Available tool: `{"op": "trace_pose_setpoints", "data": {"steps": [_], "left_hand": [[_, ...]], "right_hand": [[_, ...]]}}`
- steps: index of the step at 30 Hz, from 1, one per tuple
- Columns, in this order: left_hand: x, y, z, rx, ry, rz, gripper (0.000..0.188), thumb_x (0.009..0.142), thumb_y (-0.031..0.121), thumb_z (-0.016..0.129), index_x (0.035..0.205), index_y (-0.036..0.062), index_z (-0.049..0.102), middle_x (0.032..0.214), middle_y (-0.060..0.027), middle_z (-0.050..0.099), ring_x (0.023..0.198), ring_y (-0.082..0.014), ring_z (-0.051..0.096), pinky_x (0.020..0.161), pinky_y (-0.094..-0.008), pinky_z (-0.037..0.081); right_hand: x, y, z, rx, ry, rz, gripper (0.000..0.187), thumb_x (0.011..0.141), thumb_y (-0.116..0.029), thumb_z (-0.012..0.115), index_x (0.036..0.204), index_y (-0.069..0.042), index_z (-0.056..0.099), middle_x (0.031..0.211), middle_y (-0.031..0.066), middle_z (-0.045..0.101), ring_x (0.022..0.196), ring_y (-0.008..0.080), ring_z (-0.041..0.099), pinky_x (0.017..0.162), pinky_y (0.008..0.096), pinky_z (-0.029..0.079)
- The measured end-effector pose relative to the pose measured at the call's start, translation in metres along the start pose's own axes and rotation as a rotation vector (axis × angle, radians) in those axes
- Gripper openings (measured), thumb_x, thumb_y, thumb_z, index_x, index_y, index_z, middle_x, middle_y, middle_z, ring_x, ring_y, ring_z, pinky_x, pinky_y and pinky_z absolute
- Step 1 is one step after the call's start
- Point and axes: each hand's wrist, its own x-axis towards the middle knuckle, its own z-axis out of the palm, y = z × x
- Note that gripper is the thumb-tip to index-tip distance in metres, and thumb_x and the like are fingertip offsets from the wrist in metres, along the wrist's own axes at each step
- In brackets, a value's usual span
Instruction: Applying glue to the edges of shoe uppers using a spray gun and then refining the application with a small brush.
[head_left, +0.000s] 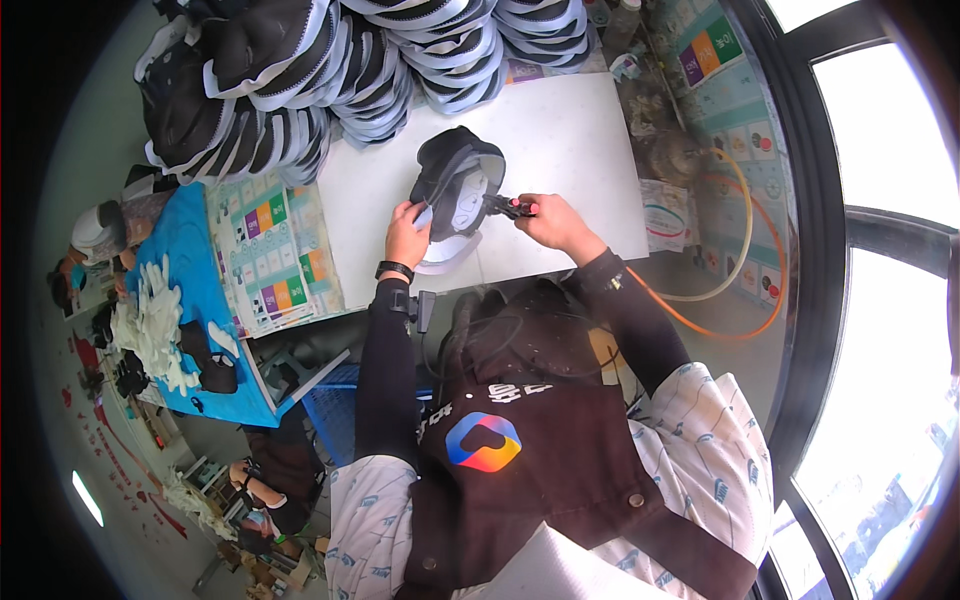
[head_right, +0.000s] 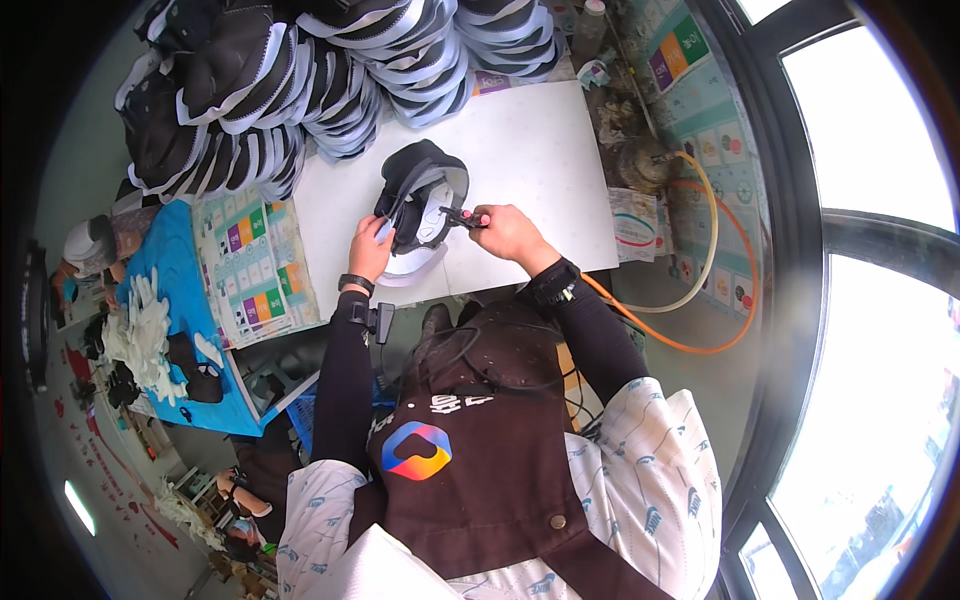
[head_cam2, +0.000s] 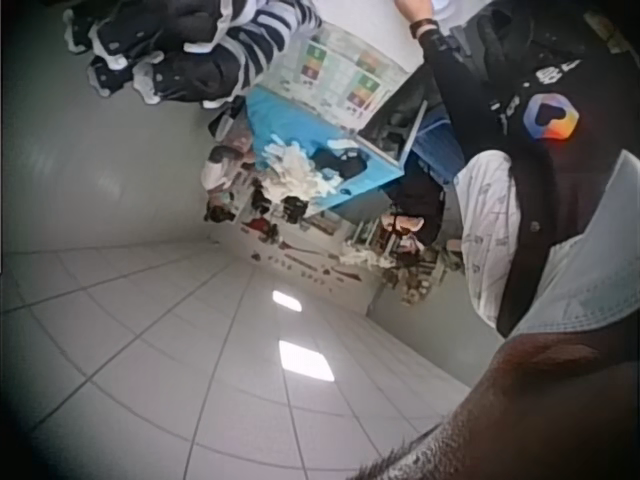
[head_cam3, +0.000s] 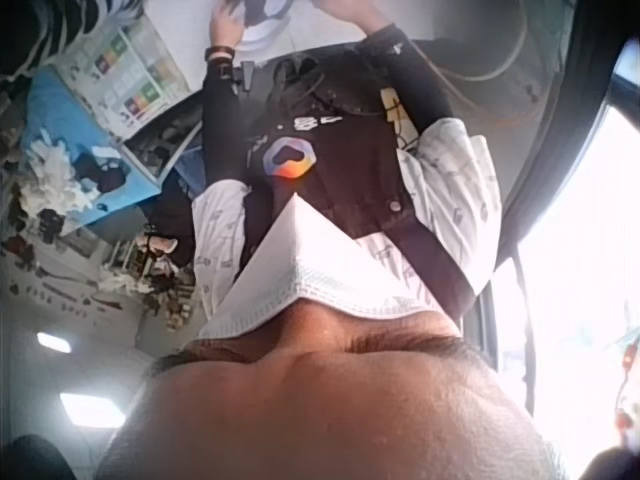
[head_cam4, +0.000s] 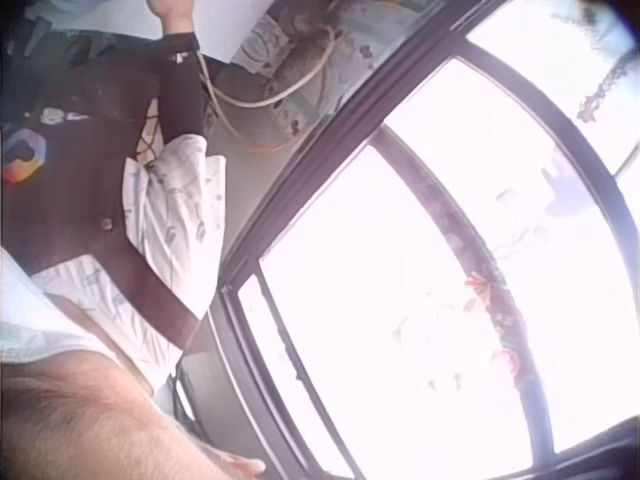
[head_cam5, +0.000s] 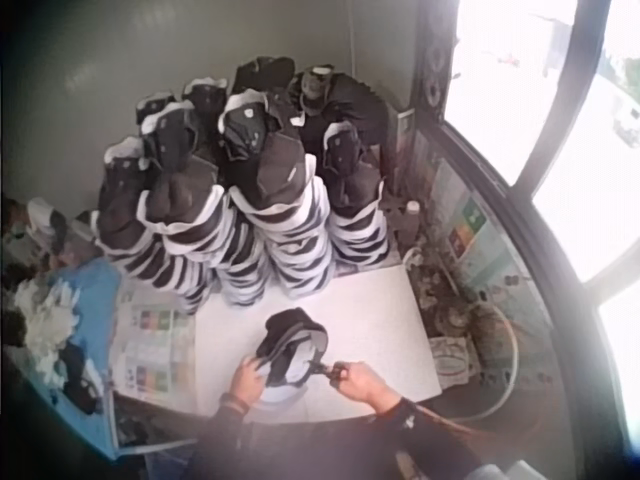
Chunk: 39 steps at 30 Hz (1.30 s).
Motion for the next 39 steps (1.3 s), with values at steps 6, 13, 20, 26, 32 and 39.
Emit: {"op": "trace_pose_setpoints", "data": {"steps": [6,13,20,26,32,39], "left_hand": [[0.000,-0.004,0.001,0.012,-0.006,-0.008,0.035,0.092,0.019,0.073,0.122,0.0016,0.070,0.130,-0.0204,0.062,0.115,-0.0403,0.063,0.100,-0.0430,0.052],[-0.001,-0.002,0.005,-0.030,-0.018,-0.032,0.037,0.094,0.021,0.073,0.122,-0.0032,0.068,0.129,-0.0208,0.063,0.115,-0.0400,0.063,0.100,-0.0426,0.051],[-0.003,-0.006,0.005,-0.008,-0.010,-0.016,0.038,0.094,0.020,0.073,0.122,-0.0039,0.068,0.130,-0.0212,0.063,0.116,-0.0404,0.063,0.101,-0.0424,0.051],[-0.004,-0.008,0.005,0.002,0.005,-0.005,0.036,0.094,0.020,0.072,0.122,-0.0035,0.068,0.130,-0.0212,0.063,0.116,-0.0407,0.063,0.101,-0.0424,0.051],[-0.003,-0.005,0.005,-0.009,-0.005,-0.012,0.036,0.095,0.020,0.072,0.122,-0.0031,0.068,0.128,-0.0208,0.063,0.115,-0.0404,0.063,0.101,-0.0424,0.051],[-0.003,-0.003,0.006,0.014,0.009,-0.010,0.035,0.094,0.018,0.072,0.123,-0.0010,0.069,0.129,-0.0206,0.062,0.115,-0.0405,0.063,0.101,-0.0423,0.051]], "right_hand": [[-0.002,0.001,0.001,0.031,0.006,0.052,0.028,0.084,-0.025,0.063,0.101,-0.005,0.073,0.090,0.0246,0.071,0.089,0.0461,0.066,0.083,0.0507,0.054],[-0.009,0.004,0.003,0.111,0.059,0.147,0.030,0.084,-0.025,0.064,0.105,-0.006,0.074,0.090,0.0237,0.072,0.088,0.0454,0.067,0.082,0.0489,0.054],[-0.018,0.012,0.017,0.209,-0.069,0.096,0.032,0.082,-0.025,0.065,0.107,-0.006,0.074,0.090,0.0237,0.072,0.087,0.0444,0.068,0.081,0.0475,0.054],[-0.019,0.017,0.017,0.245,0.036,0.173,0.030,0.082,-0.025,0.066,0.103,-0.004,0.072,0.086,0.0229,0.071,0.084,0.0431,0.067,0.078,0.0466,0.054],[-0.028,0.006,0.020,0.276,-0.119,0.101,0.030,0.082,-0.024,0.066,0.105,-0.005,0.071,0.085,0.0223,0.070,0.082,0.0429,0.067,0.077,0.0462,0.054],[-0.020,0.011,0.010,0.038,0.083,0.157,0.027,0.084,-0.025,0.064,0.103,-0.006,0.072,0.085,0.0250,0.070,0.085,0.0466,0.067,0.078,0.0510,0.054]]}}
